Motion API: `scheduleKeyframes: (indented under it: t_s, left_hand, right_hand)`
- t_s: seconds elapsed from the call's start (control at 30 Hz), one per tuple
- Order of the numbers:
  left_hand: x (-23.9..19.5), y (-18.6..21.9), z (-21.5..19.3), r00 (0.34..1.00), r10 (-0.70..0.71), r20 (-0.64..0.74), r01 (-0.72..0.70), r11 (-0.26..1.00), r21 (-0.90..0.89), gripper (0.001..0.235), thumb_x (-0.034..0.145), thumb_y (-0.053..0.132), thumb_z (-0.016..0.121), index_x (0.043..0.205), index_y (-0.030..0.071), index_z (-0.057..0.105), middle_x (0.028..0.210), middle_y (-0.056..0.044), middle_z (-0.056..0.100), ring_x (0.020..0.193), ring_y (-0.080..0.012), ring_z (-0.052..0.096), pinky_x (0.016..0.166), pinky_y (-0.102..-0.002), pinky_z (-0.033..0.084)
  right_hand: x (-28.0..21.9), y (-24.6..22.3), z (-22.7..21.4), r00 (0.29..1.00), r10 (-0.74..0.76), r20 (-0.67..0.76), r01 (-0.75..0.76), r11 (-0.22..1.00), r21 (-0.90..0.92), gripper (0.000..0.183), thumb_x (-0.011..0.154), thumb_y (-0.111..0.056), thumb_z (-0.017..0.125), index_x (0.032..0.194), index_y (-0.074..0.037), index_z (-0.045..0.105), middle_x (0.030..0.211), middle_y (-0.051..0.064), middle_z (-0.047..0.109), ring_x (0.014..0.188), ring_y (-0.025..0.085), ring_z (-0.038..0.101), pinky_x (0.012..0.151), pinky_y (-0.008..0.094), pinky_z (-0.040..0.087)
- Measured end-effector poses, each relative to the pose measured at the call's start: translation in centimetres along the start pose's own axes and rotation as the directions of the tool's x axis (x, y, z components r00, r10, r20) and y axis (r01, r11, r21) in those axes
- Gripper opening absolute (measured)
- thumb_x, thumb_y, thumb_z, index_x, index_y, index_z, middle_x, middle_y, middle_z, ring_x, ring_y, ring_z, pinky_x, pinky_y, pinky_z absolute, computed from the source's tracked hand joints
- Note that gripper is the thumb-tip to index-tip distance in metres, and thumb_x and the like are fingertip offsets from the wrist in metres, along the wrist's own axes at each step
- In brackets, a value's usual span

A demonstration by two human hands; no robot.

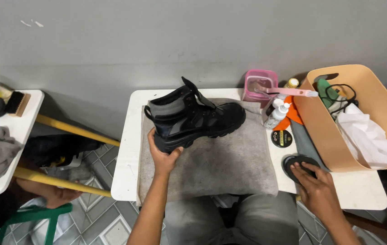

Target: The person cleans a black boot using a round sponge, wiping the upper, sides, and sole. They rotate the boot to access different areas and occasionally use a spray bottle to apply liquid before continuing to wipe the surface.

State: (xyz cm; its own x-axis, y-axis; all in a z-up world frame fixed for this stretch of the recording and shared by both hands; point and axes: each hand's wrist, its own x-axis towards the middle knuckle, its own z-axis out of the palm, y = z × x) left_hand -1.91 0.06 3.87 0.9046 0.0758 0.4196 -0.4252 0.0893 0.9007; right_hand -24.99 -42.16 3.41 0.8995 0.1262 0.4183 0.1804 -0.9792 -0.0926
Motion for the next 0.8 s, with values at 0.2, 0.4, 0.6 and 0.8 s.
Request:
scheduleKeyframes:
  t_s: [0.2,0.4,0.6,0.8]
  left_hand:
    - [-0.1,-0.5,0.0,1.0,0.005,0.01,-0.005,0.999,-0.034,0.087,0.07,0.022,0.084,0.142,0.007,0.037,0.117,-0.012,0.061,0.106,-0.0219,0.062,0.094,-0.036,0.052]
    - [0.0,-0.5,0.1,1.0,-0.024,-0.005,0.024,0.999,-0.037,0.087,0.068,0.021,0.084,0.14,0.006,0.038,0.117,-0.013,0.061,0.106,-0.0234,0.062,0.094,-0.036,0.053]
    - [0.0,-0.3,0.2,0.999,-0.039,-0.005,0.038,0.998,-0.053,0.088,0.068,0.023,0.086,0.14,0.007,0.038,0.117,-0.013,0.062,0.107,-0.0231,0.062,0.094,-0.036,0.053]
    - [0.0,-0.2,0.2,1.0,-0.008,-0.005,0.008,0.999,-0.034,0.087,0.069,0.027,0.086,0.139,0.007,0.038,0.118,-0.013,0.061,0.108,-0.0238,0.063,0.094,-0.036,0.053]
  right_hand:
    - [0.2,-0.7,-0.2,0.999,0.005,-0.049,-0.005,1.0,-0.002,0.067,0.076,0.002,0.075,0.14,-0.014,0.063,0.137,0.0,0.069,0.131,0.023,0.058,0.103,0.041,0.047]
    - [0.1,0.8,-0.5,0.988,0.143,0.066,-0.156,0.947,0.283,0.056,0.088,-0.003,0.061,0.143,-0.016,0.062,0.138,0.005,0.067,0.135,0.026,0.057,0.109,0.044,0.048]
    - [0.9,0.5,-1.6,0.918,0.369,0.148,-0.396,0.82,0.412,0.055,0.09,-0.002,0.062,0.142,-0.019,0.063,0.138,0.015,0.062,0.124,0.029,0.062,0.101,0.041,0.054]
    - [4.9,-5.1,-6.1,0.823,0.538,-0.184,-0.329,0.715,0.617,0.035,0.102,0.001,0.058,0.136,0.005,0.063,0.134,0.022,0.062,0.129,0.029,0.059,0.118,0.038,0.044]
